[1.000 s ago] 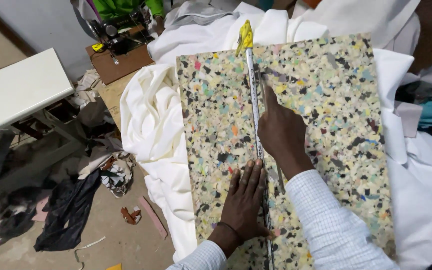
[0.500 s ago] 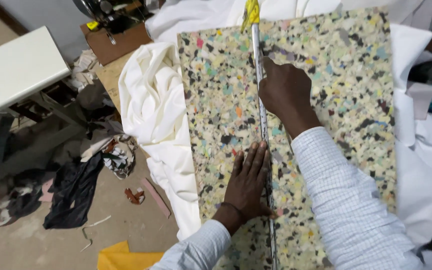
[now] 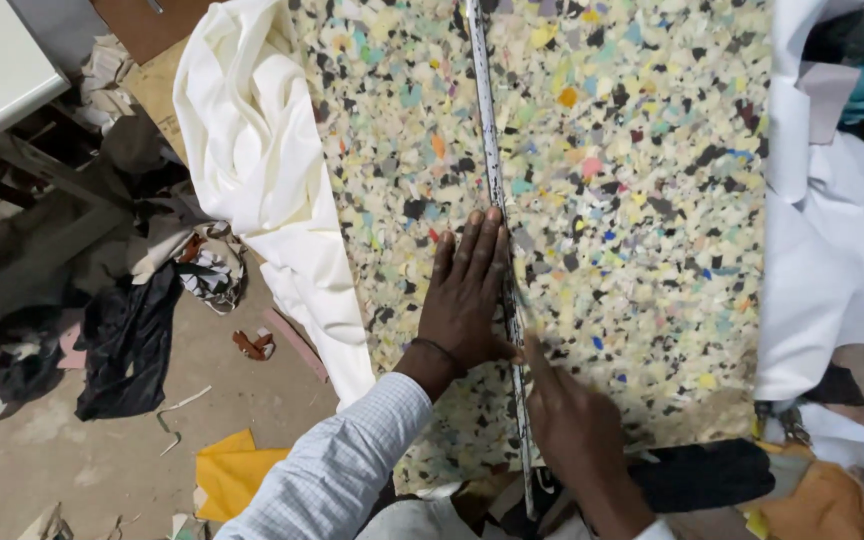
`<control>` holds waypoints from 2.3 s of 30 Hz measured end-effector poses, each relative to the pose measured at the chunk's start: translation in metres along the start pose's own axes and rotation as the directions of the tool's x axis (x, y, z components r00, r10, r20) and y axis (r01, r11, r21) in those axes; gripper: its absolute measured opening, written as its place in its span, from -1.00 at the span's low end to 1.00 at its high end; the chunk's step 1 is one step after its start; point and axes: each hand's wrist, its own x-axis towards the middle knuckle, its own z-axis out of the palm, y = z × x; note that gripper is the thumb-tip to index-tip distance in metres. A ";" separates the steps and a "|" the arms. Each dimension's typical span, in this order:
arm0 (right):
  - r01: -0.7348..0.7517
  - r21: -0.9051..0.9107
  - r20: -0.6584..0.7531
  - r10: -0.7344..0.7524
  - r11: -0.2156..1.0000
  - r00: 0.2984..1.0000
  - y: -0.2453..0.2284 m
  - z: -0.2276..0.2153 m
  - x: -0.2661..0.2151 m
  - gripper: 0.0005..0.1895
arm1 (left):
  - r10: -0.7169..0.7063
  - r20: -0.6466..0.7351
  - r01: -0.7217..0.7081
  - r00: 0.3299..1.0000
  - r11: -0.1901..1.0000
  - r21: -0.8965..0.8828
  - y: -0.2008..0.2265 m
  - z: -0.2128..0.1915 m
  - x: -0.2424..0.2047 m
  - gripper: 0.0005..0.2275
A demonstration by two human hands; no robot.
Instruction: The person measures a piece of multicolored speckled fabric using a tape measure and a metal ruler, marking it with a pen. They then use a utility knife to cut the fabric along the marked line. The person also measures a wooden plank and a dark foam sheet.
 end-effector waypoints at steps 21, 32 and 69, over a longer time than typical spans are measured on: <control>0.072 0.213 -0.232 -0.022 0.974 0.972 -0.022 -0.106 0.198 -0.36 | -0.036 -0.004 0.036 0.999 0.999 0.010 0.007 -0.003 0.002 0.79; 0.008 0.006 -0.147 -0.007 1.000 0.989 -0.010 -0.116 0.324 -0.31 | -0.027 -0.006 0.028 1.000 0.996 0.080 0.003 -0.002 0.004 0.83; -0.263 0.330 -0.040 0.292 0.906 0.956 -0.013 0.040 -0.160 -0.34 | -0.047 0.223 0.032 0.974 0.997 0.071 0.007 -0.029 0.001 0.65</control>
